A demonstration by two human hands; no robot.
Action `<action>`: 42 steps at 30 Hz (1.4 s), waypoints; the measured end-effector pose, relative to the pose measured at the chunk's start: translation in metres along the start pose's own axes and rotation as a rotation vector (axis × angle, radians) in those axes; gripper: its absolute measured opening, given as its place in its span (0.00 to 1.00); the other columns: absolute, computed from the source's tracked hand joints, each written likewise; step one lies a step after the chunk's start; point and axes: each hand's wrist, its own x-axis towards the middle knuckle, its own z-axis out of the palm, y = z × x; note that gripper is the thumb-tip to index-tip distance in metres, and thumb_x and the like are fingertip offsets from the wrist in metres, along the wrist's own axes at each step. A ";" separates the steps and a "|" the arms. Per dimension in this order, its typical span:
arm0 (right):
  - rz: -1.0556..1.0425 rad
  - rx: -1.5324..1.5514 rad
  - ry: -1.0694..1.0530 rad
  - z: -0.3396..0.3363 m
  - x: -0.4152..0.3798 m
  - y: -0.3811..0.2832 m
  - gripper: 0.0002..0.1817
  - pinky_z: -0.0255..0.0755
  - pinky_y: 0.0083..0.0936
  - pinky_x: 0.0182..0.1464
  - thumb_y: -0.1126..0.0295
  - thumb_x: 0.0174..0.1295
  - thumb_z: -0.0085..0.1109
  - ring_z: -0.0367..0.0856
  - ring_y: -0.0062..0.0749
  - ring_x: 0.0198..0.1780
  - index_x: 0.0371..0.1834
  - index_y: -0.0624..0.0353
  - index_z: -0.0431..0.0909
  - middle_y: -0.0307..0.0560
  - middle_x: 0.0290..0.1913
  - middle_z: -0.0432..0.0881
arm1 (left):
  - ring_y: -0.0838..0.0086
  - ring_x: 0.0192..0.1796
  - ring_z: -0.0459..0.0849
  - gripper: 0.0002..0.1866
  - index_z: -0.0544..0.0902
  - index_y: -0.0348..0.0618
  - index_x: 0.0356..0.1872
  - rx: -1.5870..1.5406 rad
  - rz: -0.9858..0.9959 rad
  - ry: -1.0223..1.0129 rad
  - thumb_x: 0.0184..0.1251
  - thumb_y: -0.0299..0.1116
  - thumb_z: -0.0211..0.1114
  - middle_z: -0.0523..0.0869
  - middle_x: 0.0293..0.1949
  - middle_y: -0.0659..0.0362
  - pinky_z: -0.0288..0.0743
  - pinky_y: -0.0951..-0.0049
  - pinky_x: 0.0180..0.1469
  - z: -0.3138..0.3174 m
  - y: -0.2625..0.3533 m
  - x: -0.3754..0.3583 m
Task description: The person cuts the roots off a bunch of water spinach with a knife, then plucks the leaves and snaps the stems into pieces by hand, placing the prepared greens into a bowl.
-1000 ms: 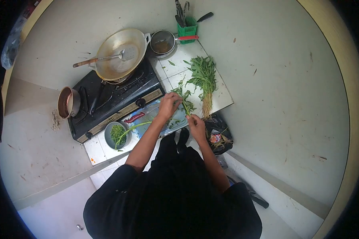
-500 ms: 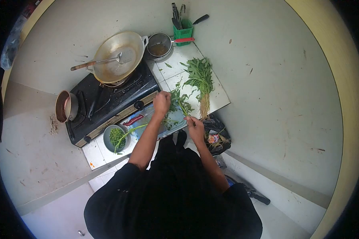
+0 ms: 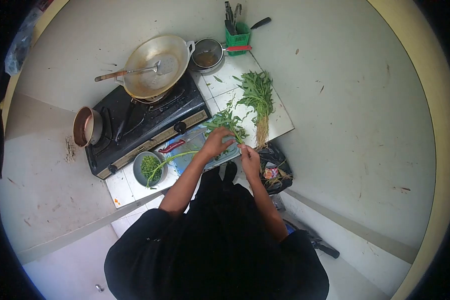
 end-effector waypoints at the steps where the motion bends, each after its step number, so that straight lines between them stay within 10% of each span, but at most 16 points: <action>1: 0.005 0.011 -0.004 0.001 -0.001 -0.002 0.19 0.55 0.15 0.25 0.57 0.76 0.51 0.63 0.12 0.23 0.48 0.61 0.86 0.28 0.20 0.67 | 0.54 0.50 0.81 0.08 0.88 0.46 0.39 -0.016 0.008 0.011 0.60 0.33 0.71 0.85 0.41 0.54 0.74 0.56 0.54 0.001 -0.003 -0.001; 17: -0.045 -0.022 -0.090 0.009 -0.011 -0.012 0.19 0.55 0.15 0.24 0.56 0.76 0.52 0.63 0.11 0.22 0.47 0.59 0.86 0.28 0.18 0.67 | 0.52 0.41 0.85 0.08 0.88 0.41 0.37 0.058 -0.086 0.050 0.66 0.33 0.65 0.88 0.39 0.50 0.78 0.58 0.45 -0.009 -0.004 0.003; 19: -0.048 -0.004 -0.080 0.010 -0.013 -0.018 0.19 0.55 0.15 0.24 0.56 0.76 0.52 0.63 0.11 0.22 0.47 0.60 0.86 0.28 0.19 0.67 | 0.50 0.40 0.87 0.09 0.89 0.41 0.37 0.026 -0.447 0.108 0.66 0.33 0.64 0.88 0.38 0.47 0.79 0.58 0.44 -0.014 -0.019 0.014; 28: -0.028 0.270 -0.032 -0.013 -0.005 -0.041 0.23 0.59 0.15 0.34 0.56 0.78 0.47 0.64 0.15 0.27 0.50 0.68 0.83 0.31 0.22 0.67 | 0.49 0.53 0.83 0.18 0.82 0.31 0.54 0.146 -0.286 0.093 0.67 0.32 0.63 0.84 0.52 0.39 0.75 0.58 0.58 -0.010 -0.062 0.017; 42: -0.002 0.487 -0.033 -0.022 -0.011 -0.036 0.23 0.61 0.19 0.34 0.58 0.79 0.45 0.62 0.18 0.28 0.49 0.71 0.79 0.31 0.24 0.61 | 0.45 0.46 0.85 0.11 0.84 0.37 0.45 0.269 -0.327 0.118 0.65 0.29 0.59 0.84 0.46 0.42 0.80 0.50 0.49 -0.010 -0.029 0.037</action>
